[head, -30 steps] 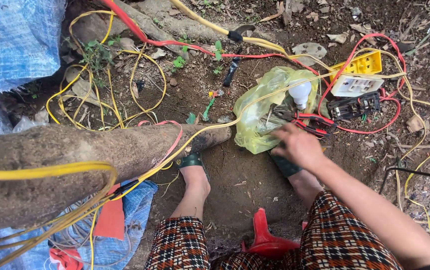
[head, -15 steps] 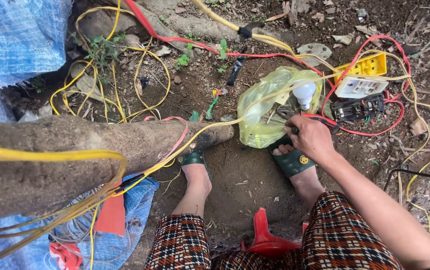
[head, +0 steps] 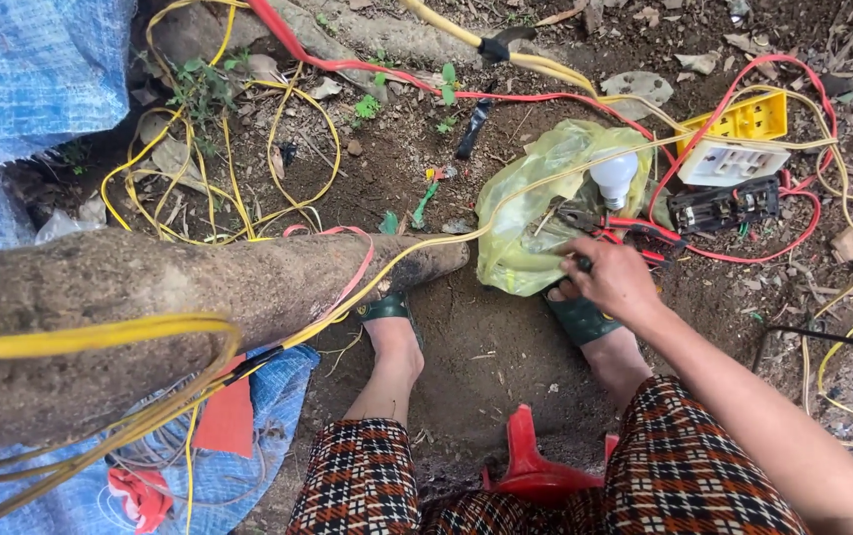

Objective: Connecting electrical wires to a power socket using a screwdriver and wire strippers.

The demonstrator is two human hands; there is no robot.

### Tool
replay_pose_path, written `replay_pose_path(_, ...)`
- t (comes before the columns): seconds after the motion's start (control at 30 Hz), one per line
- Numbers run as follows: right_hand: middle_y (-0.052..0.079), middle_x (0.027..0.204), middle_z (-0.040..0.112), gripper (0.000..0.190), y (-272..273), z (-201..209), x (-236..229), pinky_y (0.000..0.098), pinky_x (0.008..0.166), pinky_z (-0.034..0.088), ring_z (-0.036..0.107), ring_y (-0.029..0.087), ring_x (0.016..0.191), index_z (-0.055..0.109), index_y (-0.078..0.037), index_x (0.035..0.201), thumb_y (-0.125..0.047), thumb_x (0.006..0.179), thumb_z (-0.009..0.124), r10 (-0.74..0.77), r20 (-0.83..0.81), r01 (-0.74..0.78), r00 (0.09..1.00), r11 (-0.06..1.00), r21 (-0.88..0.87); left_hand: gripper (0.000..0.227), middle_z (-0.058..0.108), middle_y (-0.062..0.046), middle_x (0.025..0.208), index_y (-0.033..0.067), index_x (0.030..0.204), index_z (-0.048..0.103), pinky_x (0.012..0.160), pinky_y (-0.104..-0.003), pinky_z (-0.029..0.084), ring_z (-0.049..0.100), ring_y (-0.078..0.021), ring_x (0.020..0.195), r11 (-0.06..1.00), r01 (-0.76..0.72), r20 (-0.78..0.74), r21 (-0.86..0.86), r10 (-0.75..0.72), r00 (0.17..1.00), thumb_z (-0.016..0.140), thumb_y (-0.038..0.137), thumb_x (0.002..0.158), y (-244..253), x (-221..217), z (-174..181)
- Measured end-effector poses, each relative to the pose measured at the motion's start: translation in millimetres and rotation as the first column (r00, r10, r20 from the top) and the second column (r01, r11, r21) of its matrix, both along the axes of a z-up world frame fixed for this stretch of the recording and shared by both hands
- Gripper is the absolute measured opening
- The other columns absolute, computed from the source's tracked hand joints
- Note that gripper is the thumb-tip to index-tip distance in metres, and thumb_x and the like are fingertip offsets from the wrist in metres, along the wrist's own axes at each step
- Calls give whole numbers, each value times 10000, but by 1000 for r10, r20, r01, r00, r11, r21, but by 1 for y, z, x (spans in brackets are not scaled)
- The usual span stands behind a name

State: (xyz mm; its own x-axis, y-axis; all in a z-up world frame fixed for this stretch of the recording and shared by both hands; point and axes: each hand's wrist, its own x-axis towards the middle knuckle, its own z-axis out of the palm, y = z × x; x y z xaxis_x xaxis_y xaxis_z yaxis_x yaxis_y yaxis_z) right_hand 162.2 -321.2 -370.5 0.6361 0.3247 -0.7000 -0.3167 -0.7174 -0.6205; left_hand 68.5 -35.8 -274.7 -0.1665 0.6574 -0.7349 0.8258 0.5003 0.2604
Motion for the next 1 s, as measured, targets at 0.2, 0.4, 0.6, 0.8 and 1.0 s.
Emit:
replay_pose_path(0.2, 83, 1230, 725, 425, 20, -21, -52, 523, 913, 601, 741, 379, 1011, 656, -268, 1317, -245, 896, 710, 442, 22, -442, 897, 897, 18, 230, 513, -22, 1144, 214, 1187, 448, 1026, -335, 319, 469, -149, 1013, 1000, -16, -32, 0, 16, 999, 420, 374, 1023, 2, 18, -25)
replay_pose_path(0.4, 101, 1184, 712, 422, 20, -31, -55, 553, 916, 578, 748, 386, 997, 673, -201, 1317, -258, 901, 713, 419, 36, -420, 907, 907, 15, 229, 511, -6, 1114, 221, 1197, 447, 991, -316, 325, 460, -138, 980, 1000, -22, -48, 21, 23, 999, 450, 346, 1005, 7, 12, -40)
replay_pose_path(0.6, 97, 1070, 707, 395, 21, -28, -27, 484, 822, 619, 744, 351, 974, 654, -186, 1267, -223, 878, 710, 343, 47, -345, 938, 938, 36, 224, 522, -21, 1121, 210, 1188, 454, 986, -323, 345, 476, -149, 987, 1000, 24, 12, -14, -24, 1000, 466, 317, 992, 12, -17, -37)
replay_pose_path(0.8, 141, 1031, 726, 385, 55, 7, 72, 421, 775, 637, 766, 337, 908, 670, -128, 1263, -86, 881, 676, 418, 289, -469, 861, 873, 132, 221, 534, -39, 1128, 197, 1177, 463, 979, -332, 368, 495, -162, 995, 995, 90, 81, -52, -85, 993, 484, 281, 975, 12, -72, -6)
replay_pose_path(1.0, 151, 923, 759, 198, 59, 26, 109, 530, 762, 616, 750, 404, 902, 760, -116, 1043, -213, 885, 691, 455, 197, -469, 868, 883, 28, 220, 547, -57, 1136, 183, 1167, 471, 972, -341, 391, 514, -175, 1004, 986, 144, 144, -81, -132, 981, 503, 245, 958, 14, -148, 38)
